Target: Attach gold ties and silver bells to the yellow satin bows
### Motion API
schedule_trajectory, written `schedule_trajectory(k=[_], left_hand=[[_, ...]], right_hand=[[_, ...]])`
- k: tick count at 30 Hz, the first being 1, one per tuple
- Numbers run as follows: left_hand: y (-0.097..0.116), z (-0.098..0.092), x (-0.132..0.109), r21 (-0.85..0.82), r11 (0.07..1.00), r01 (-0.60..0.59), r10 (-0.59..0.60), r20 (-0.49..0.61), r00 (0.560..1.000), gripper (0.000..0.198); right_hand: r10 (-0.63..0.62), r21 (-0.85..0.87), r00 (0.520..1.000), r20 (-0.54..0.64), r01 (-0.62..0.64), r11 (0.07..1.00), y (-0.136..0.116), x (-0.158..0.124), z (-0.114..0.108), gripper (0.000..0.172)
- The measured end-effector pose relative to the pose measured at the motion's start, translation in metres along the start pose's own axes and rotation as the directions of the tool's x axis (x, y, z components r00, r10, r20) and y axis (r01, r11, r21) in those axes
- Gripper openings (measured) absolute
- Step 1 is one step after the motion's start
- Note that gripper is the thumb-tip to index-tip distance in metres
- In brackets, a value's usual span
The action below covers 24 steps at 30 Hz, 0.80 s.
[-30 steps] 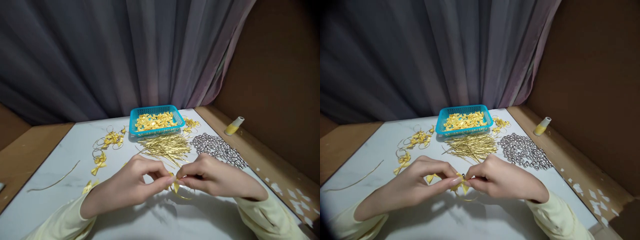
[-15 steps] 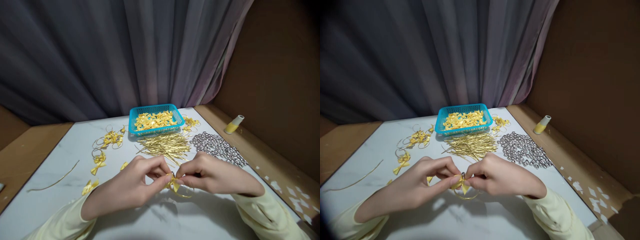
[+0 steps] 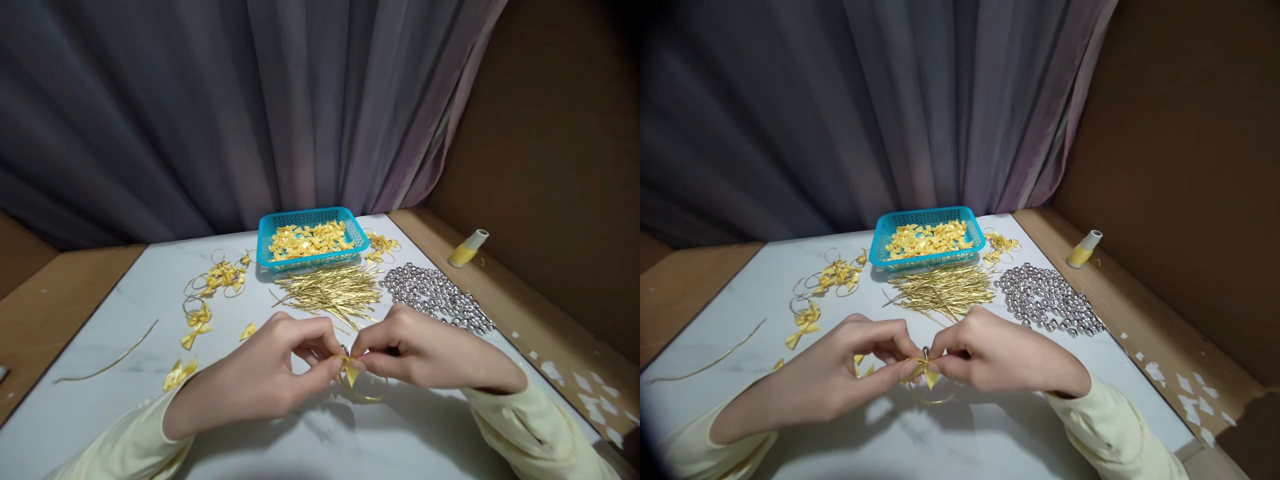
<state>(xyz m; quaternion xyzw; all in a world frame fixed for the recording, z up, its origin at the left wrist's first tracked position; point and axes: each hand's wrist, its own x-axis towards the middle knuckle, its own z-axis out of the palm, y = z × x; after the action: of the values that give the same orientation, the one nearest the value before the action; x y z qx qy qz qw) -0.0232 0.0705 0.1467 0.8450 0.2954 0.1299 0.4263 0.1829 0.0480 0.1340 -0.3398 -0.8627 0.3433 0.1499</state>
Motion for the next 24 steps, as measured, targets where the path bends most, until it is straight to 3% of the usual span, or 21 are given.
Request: schedule_trajectory(k=[7,14,24], left_hand=[[-0.003,0.002,0.000,0.038,0.993,0.114,-0.115,0.024,0.993,0.026],[-0.010,0.005,0.000,0.141,0.990,0.010,-0.022,0.082,0.996,0.018],[-0.012,0.000,0.002,0.013,0.994,0.106,-0.106,0.125,0.986,0.014]], right_hand=[[-0.012,-0.017,1.000,0.008,0.012,1.000,0.000,0.001,0.000,0.016],[-0.025,0.014,0.998,0.062,0.025,1.000,0.002,0.004,0.002,0.014],[-0.022,0.009,0.998,0.053,0.021,1.000,0.003,0.004,0.002,0.014]])
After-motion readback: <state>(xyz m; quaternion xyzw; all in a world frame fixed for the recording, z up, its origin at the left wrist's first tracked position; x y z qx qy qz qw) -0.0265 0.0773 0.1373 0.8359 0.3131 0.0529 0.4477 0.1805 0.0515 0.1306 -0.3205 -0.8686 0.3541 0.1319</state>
